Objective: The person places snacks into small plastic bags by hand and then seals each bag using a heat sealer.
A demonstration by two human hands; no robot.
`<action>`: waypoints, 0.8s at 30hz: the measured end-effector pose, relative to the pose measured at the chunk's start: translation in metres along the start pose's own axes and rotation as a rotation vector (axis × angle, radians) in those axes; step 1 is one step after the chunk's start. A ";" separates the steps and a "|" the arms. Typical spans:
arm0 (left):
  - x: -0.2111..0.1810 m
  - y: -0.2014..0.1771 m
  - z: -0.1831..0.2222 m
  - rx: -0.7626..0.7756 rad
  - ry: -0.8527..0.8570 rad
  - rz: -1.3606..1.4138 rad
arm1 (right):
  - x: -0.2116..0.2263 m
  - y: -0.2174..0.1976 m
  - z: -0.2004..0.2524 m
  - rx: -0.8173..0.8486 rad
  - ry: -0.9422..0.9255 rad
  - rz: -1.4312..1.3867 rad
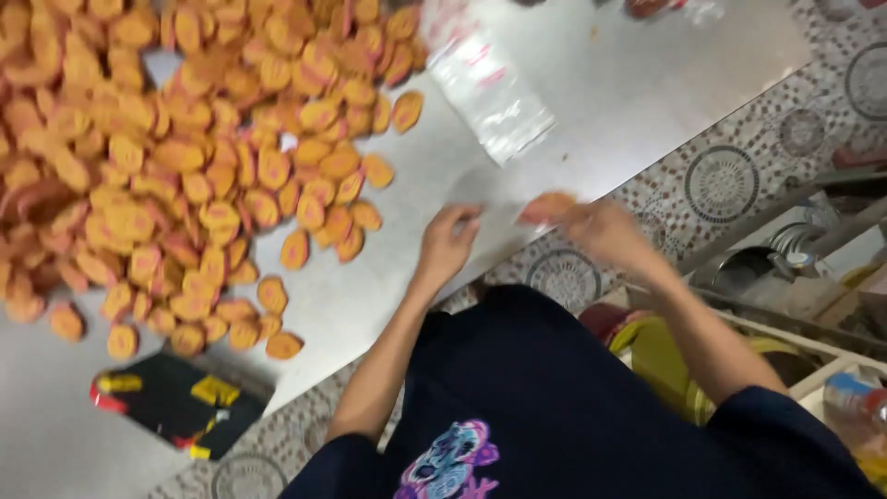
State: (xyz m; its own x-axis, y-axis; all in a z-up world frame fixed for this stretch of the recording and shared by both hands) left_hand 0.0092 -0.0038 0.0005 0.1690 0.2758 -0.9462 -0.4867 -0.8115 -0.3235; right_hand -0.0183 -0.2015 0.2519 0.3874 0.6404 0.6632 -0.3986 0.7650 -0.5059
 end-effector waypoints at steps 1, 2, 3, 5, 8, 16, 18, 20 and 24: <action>-0.013 0.007 -0.032 0.005 0.011 -0.005 | -0.055 -0.014 -0.031 -0.012 -0.003 -0.004; -0.025 0.015 -0.064 0.081 -0.040 -0.157 | -0.112 -0.029 -0.056 -0.204 0.052 -0.034; -0.036 0.024 -0.094 0.152 -0.096 -0.304 | -0.171 -0.040 -0.075 -0.391 0.109 -0.060; -0.034 0.040 -0.129 0.172 -0.142 -0.492 | -0.198 -0.070 -0.106 -0.450 0.003 -0.197; -0.008 0.058 -0.152 0.104 -0.113 -0.746 | -0.197 -0.076 -0.106 -0.412 -0.053 -0.293; -0.007 0.035 -0.139 -0.233 -0.024 -0.546 | -0.231 0.004 -0.100 -0.132 0.086 -0.234; -0.053 0.007 -0.140 -0.265 0.105 -0.235 | -0.209 0.005 -0.098 -0.297 -0.116 -0.116; -0.063 -0.013 -0.128 -0.197 0.108 -0.066 | -0.160 -0.013 -0.103 -0.340 -0.251 -0.103; -0.126 -0.085 -0.066 -0.201 0.070 0.204 | -0.100 -0.025 -0.153 -0.162 -0.461 -0.380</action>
State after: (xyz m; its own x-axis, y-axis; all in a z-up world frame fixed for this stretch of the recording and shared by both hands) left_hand 0.0860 -0.0038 0.1470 0.1471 0.0661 -0.9869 -0.3381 -0.9343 -0.1130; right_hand 0.0802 -0.2743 0.1135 0.0642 0.2534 0.9652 -0.1582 0.9576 -0.2409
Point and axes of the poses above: each hand's wrist, its own z-axis away from the middle knuckle, its own y-axis out of the palm, x = y × z, the point moved 1 cm from there along -z, towards the middle knuckle, and after that the axes turned 9 degrees about x, right-handed, at the moved point
